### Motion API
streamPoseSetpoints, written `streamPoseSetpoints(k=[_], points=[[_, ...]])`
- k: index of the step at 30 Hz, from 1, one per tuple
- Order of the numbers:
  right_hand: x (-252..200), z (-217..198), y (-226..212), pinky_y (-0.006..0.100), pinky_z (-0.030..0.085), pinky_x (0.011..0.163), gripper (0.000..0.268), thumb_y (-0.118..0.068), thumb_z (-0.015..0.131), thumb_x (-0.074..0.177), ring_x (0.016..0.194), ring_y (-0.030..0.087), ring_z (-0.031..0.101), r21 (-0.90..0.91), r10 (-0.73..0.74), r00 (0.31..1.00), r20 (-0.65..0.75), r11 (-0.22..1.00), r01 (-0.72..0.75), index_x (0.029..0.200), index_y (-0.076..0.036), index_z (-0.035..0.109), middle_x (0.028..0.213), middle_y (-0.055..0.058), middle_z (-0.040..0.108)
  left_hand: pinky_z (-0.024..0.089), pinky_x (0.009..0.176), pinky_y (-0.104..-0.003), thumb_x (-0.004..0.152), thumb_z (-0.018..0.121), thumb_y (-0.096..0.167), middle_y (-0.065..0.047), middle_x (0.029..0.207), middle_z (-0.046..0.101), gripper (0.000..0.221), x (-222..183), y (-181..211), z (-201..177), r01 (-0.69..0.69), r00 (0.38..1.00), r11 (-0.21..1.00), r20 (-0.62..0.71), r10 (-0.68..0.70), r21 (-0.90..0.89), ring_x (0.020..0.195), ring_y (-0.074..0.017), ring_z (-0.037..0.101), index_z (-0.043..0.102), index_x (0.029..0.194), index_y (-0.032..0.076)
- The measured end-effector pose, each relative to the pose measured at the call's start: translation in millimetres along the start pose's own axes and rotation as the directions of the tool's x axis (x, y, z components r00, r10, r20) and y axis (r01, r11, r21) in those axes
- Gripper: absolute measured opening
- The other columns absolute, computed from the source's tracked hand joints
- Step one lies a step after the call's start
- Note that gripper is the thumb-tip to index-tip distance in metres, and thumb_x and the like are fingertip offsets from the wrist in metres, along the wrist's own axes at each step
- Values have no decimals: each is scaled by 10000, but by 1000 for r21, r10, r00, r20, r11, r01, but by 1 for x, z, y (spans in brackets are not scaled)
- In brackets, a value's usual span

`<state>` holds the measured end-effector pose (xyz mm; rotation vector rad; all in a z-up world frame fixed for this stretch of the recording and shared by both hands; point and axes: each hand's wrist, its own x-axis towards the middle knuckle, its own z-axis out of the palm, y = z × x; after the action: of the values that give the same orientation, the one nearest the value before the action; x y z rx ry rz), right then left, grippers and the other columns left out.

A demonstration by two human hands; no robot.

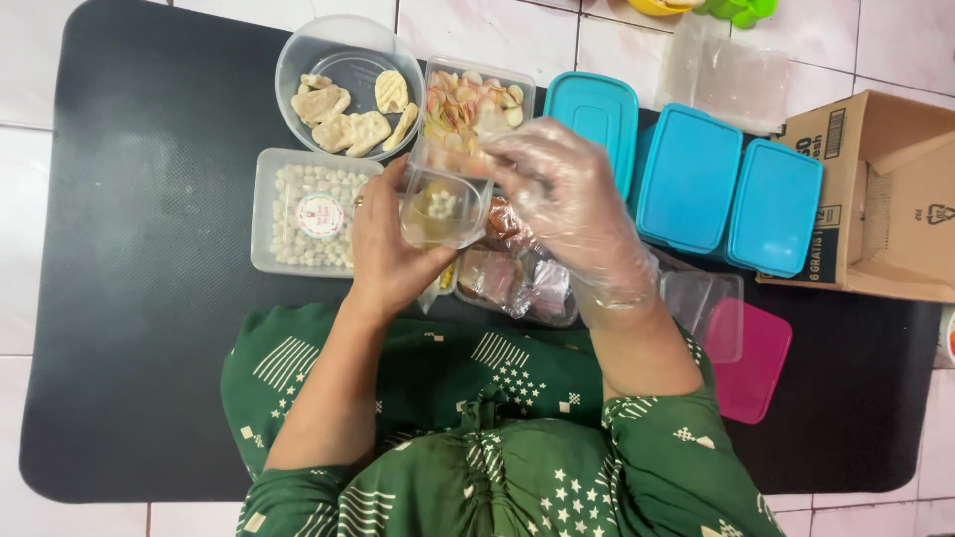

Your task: Packing various food items into a plastic bag from multiple containers

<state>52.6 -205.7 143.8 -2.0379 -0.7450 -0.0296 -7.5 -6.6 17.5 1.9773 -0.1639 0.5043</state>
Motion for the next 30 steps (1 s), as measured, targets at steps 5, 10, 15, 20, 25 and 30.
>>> streamPoseSetpoints(k=[5, 10, 15, 20, 25, 30], points=[[-52, -8, 41, 350, 566, 799, 141, -24, 767, 959, 915, 256, 701, -7, 77, 977, -197, 997, -80, 1097, -52, 778, 990, 128, 725, 504, 1013, -476, 570, 1060, 212, -206, 1135, 649, 1076, 6, 7, 1, 140, 990, 878, 54, -130, -458, 1098, -345, 661, 466, 1445, 15], [-122, 4, 78, 458, 530, 720, 178, 29, 741, 904, 820, 368, 671, -50, 287, 943, -172, 953, -299, 1072, -20, 772, 908, 231, 697, 449, 1135, -375, 642, 985, -31, -181, 1253, 617, 1067, 11, 6, -11, 131, 991, 578, 108, -73, -806, 1213, -233, 601, 382, 1519, 43], [-156, 14, 85, 487, 564, 753, 178, 4, 716, 843, 829, 423, 711, -290, 491, 866, -96, 819, -496, 1001, -39, 786, 830, 188, 726, 383, 1208, -439, 557, 1025, 70, -260, 1360, 537, 1219, 15, 48, -23, 85, 977, 544, 177, 120, -835, 1303, -320, 544, 302, 1538, 76], [-166, 6, 64, 468, 568, 766, 182, -18, 732, 853, 846, 417, 712, -232, 488, 867, -106, 835, -499, 1026, -43, 782, 872, 190, 728, 346, 1205, -549, 592, 1020, 36, -271, 1385, 514, 1200, 19, 64, -29, 16, 964, 648, 183, 191, -762, 1326, -377, 510, 283, 1537, 83], [-199, 11, 89, 325, 520, 813, 256, -17, 728, 896, 900, 221, 706, -181, 443, 896, -23, 880, -439, 1151, -27, 753, 1023, 108, 731, 533, 1085, -473, 870, 877, 35, -193, 1349, 578, 910, 5, 68, -43, 45, 977, 837, 199, 77, -545, 1278, -334, 619, 272, 1525, 216], [-213, 23, 126, 436, 580, 868, 203, -204, 679, 866, 991, 323, 710, -411, 611, 791, -35, 713, -568, 1049, -191, 766, 979, 71, 725, 410, 1129, -595, 655, 1059, 100, -274, 1194, 601, 1117, -8, 75, -40, 120, 989, 929, 124, -81, -351, 1198, -430, 597, 352, 1518, 35]])
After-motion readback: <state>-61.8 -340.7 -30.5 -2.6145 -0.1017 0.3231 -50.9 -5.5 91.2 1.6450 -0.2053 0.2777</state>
